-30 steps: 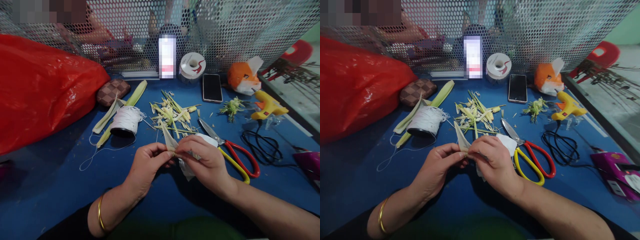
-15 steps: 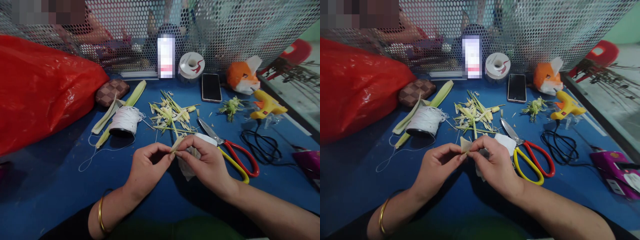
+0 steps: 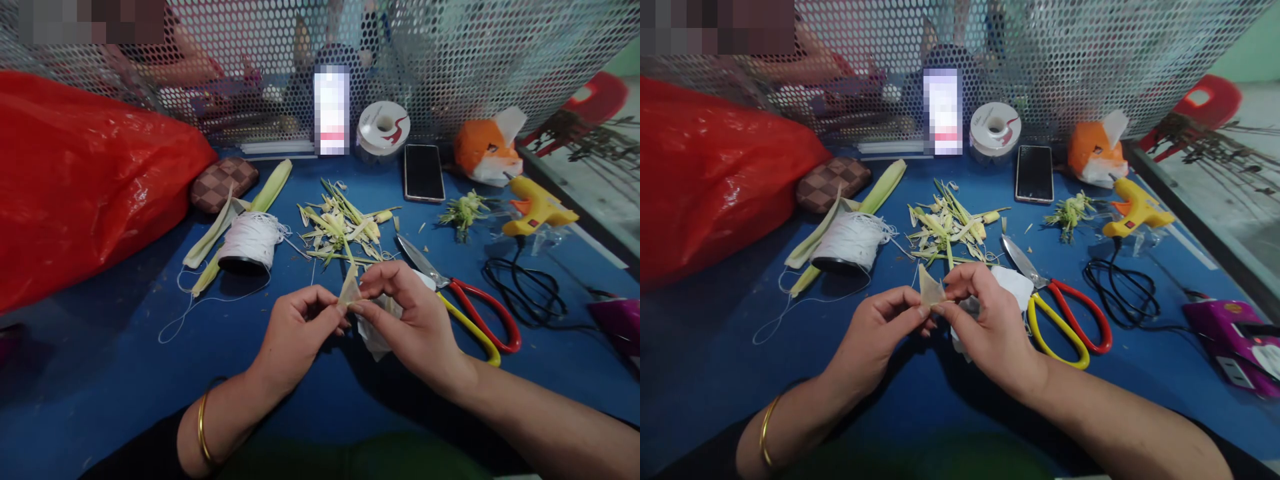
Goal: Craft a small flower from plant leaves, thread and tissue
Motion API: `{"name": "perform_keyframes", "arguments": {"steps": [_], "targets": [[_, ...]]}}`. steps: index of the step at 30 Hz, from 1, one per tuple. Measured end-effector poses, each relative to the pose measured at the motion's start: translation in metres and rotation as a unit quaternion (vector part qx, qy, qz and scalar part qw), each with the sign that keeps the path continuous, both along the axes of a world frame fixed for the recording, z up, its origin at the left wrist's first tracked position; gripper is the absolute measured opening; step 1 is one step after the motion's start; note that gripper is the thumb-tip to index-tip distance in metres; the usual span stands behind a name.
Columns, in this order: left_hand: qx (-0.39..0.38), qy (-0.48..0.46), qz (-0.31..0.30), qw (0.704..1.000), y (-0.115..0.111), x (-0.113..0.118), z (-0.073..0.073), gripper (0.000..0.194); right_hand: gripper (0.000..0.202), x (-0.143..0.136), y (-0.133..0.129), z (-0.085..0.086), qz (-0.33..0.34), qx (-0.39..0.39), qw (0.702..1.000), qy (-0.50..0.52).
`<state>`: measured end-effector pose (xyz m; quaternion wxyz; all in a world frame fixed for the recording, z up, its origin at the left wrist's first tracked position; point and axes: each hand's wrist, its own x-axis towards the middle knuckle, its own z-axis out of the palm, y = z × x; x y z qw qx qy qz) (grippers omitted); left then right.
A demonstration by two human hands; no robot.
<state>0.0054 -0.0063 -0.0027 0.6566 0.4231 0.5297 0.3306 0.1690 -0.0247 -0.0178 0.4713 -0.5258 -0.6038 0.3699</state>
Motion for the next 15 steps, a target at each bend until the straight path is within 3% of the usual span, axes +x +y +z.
{"name": "perform_keyframes", "arguments": {"steps": [3, 6, 9, 15], "targets": [[-0.063, -0.053, 0.009, 0.997, 0.0000, -0.0006, -0.0046, 0.017, 0.011, 0.0028, 0.0010, 0.0006, 0.002, 0.043, 0.998, -0.050], [-0.095, -0.086, 0.014, 0.992, 0.0003, -0.0017, -0.0066, 0.019, 0.010, 0.0056, 0.0037, 0.0022, 0.054, 0.107, 0.987, -0.108], [-0.105, -0.101, 0.019, 0.989, 0.0009, -0.0024, -0.0050, 0.021, 0.016, 0.0067, 0.0061, 0.0039, 0.096, 0.151, 0.974, -0.138], [-0.089, -0.100, 0.012, 0.991, 0.0003, -0.0023, -0.0023, 0.018, 0.019, 0.0073, 0.0081, 0.0052, 0.089, 0.177, 0.969, -0.150]]}}
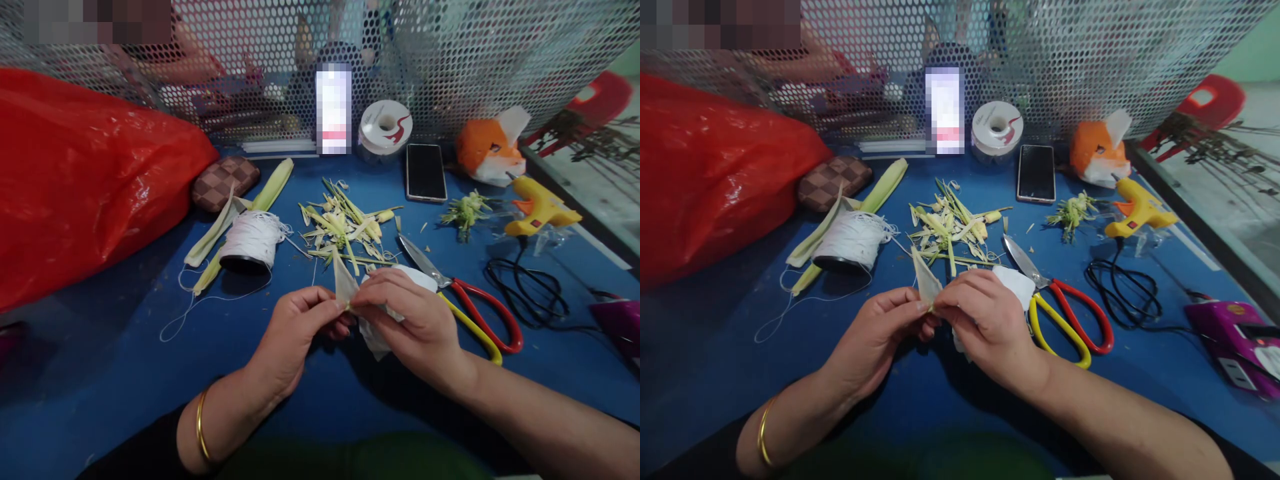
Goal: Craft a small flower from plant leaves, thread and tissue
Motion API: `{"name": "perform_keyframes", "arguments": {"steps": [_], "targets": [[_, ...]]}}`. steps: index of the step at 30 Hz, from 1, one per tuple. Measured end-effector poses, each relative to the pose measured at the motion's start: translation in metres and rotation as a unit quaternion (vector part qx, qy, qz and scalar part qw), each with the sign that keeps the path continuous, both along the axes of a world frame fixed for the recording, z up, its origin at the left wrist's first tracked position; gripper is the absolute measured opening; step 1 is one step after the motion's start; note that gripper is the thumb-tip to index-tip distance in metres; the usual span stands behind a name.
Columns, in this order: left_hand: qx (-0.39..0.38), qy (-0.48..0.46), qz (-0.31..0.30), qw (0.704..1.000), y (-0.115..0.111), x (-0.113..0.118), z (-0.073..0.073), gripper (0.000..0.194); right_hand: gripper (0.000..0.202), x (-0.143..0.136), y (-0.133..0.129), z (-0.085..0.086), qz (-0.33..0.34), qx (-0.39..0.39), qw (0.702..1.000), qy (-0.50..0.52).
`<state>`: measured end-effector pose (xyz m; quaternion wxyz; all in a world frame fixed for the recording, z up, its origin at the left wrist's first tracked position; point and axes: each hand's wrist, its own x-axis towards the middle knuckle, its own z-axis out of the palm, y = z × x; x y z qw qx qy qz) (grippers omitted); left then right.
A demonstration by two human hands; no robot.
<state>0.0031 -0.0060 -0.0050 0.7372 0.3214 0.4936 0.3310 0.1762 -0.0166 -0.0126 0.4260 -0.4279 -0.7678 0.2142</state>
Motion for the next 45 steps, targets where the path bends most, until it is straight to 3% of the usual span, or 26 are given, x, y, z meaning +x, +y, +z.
{"name": "perform_keyframes", "arguments": {"steps": [6, 13, 21, 25, 31, 35, 40, 45], "targets": [[0.024, 0.014, 0.004, 1.000, -0.001, -0.001, -0.003, 0.018, 0.018, 0.001, 0.000, -0.002, 0.006, -0.020, 1.000, 0.020], [0.117, 0.072, 0.013, 0.990, -0.001, -0.002, -0.002, 0.013, 0.011, -0.002, -0.003, -0.004, -0.006, -0.100, 0.992, 0.081], [0.197, 0.144, -0.010, 0.970, -0.001, -0.002, 0.003, 0.010, 0.006, -0.004, -0.007, -0.005, -0.077, -0.166, 0.979, 0.090], [0.209, 0.148, -0.033, 0.966, -0.002, 0.000, 0.004, 0.011, 0.006, -0.004, -0.007, -0.001, -0.093, -0.158, 0.979, 0.093], [0.164, 0.151, -0.021, 0.975, 0.000, 0.001, 0.006, 0.008, 0.008, -0.004, -0.006, 0.000, -0.096, -0.140, 0.981, 0.093], [0.065, 0.060, -0.012, 0.996, 0.002, 0.001, 0.000, 0.012, 0.008, -0.002, -0.005, -0.005, -0.082, -0.101, 0.989, 0.064], [-0.005, -0.030, -0.006, 1.000, 0.003, -0.001, -0.005, 0.009, 0.011, 0.001, -0.003, -0.006, -0.011, -0.025, 0.999, 0.030], [-0.027, -0.034, -0.003, 0.999, 0.003, -0.002, -0.003, 0.010, 0.015, 0.000, -0.004, -0.006, -0.069, -0.017, 0.997, 0.012]]}}
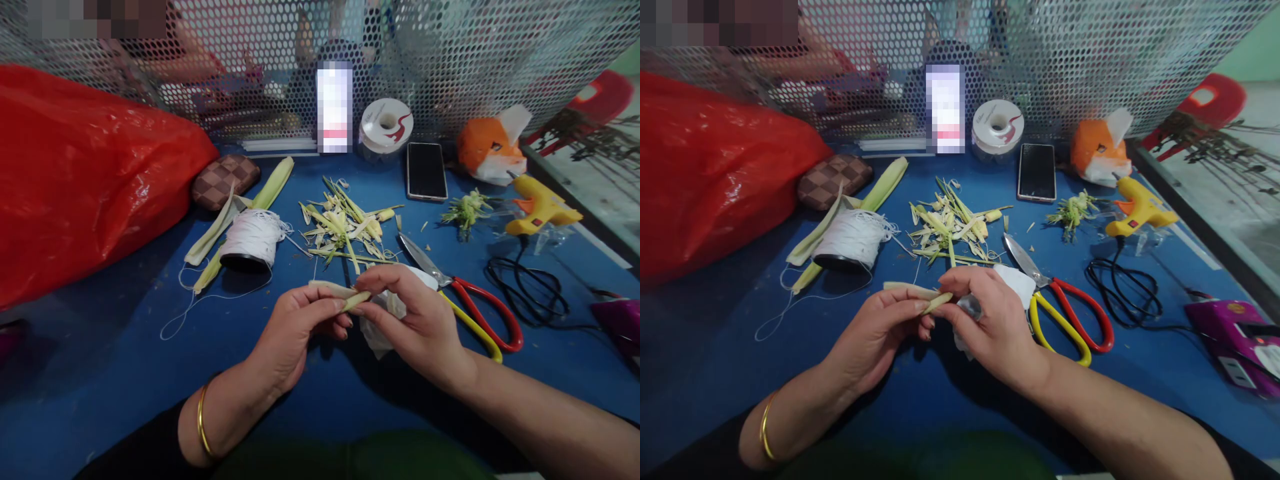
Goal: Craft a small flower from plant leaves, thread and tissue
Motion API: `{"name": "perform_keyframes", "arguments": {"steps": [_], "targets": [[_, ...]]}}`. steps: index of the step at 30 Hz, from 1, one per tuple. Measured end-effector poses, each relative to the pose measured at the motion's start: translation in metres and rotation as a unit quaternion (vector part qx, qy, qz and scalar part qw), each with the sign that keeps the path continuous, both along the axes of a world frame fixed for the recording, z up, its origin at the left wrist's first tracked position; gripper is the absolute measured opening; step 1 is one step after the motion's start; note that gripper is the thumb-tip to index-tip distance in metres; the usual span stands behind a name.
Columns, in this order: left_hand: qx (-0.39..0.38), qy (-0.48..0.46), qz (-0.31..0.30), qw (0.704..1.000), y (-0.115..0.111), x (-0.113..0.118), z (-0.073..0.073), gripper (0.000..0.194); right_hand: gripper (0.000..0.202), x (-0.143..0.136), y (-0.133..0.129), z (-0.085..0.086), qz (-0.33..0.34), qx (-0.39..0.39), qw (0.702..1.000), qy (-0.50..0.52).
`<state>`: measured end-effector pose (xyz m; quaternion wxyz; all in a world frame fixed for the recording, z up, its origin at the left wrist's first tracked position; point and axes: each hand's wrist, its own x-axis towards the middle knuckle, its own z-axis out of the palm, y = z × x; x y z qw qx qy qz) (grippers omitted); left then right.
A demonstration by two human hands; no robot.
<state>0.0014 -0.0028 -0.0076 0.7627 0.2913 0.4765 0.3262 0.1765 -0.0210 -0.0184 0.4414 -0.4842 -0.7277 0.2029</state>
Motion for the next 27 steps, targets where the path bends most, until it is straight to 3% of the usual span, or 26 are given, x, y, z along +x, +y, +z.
{"name": "perform_keyframes", "arguments": {"steps": [13, 23, 27], "targets": [[0.007, 0.009, -0.005, 1.000, -0.0003, -0.0008, -0.0007, 0.007, 0.014, 0.0008, 0.0041, 0.0036, 0.078, 0.041, 0.996, -0.017], [0.047, 0.020, 0.004, 0.999, -0.0019, 0.0003, 0.0023, 0.012, 0.010, 0.0023, 0.0046, 0.0026, 0.070, 0.020, 0.997, -0.021], [0.100, 0.059, 0.009, 0.993, -0.0030, 0.0015, 0.0040, 0.010, 0.010, 0.0021, 0.0036, 0.0028, 0.073, -0.011, 0.997, -0.007]]}}
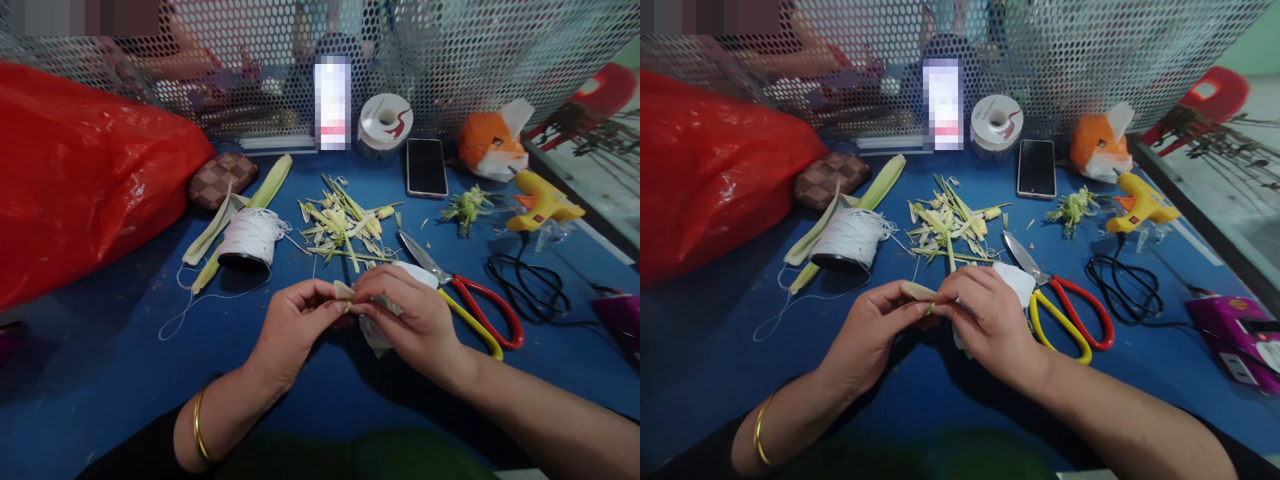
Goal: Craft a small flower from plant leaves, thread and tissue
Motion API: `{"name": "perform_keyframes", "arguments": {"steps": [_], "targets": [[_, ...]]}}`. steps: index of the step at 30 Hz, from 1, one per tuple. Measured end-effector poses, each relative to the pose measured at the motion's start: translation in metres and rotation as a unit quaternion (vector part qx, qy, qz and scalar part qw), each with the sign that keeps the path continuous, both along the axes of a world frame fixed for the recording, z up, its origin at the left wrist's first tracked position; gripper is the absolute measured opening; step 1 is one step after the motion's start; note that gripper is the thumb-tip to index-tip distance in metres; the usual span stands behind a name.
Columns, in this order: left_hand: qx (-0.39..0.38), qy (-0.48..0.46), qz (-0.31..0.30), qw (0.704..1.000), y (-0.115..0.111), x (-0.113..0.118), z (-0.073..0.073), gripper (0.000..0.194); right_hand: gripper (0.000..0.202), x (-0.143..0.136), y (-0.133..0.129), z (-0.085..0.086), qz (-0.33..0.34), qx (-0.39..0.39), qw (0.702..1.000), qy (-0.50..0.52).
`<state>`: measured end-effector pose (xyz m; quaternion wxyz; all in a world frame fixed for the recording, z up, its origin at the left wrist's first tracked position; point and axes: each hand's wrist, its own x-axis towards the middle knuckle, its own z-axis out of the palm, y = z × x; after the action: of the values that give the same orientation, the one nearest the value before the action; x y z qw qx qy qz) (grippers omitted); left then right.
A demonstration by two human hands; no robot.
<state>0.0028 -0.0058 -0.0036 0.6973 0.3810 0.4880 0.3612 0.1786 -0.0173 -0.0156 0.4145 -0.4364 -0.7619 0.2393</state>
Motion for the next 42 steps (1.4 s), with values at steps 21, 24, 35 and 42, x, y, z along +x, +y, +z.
{"name": "perform_keyframes", "arguments": {"steps": [21, 24, 35, 42], "targets": [[0.095, 0.130, -0.025, 0.987, 0.000, 0.002, 0.010, 0.007, 0.015, -0.005, -0.005, -0.001, -0.092, -0.112, 0.987, 0.075], [0.046, 0.083, -0.011, 0.995, 0.001, 0.002, 0.007, 0.008, 0.012, -0.004, -0.003, -0.001, -0.086, -0.077, 0.992, 0.060], [-0.019, -0.007, -0.005, 1.000, 0.001, 0.000, -0.001, 0.009, 0.014, -0.001, 0.002, 0.001, -0.006, 0.035, 0.999, -0.035], [-0.005, 0.003, 0.014, 1.000, -0.001, 0.002, 0.001, 0.005, 0.009, -0.001, 0.001, 0.001, -0.004, 0.004, 1.000, -0.015]]}}
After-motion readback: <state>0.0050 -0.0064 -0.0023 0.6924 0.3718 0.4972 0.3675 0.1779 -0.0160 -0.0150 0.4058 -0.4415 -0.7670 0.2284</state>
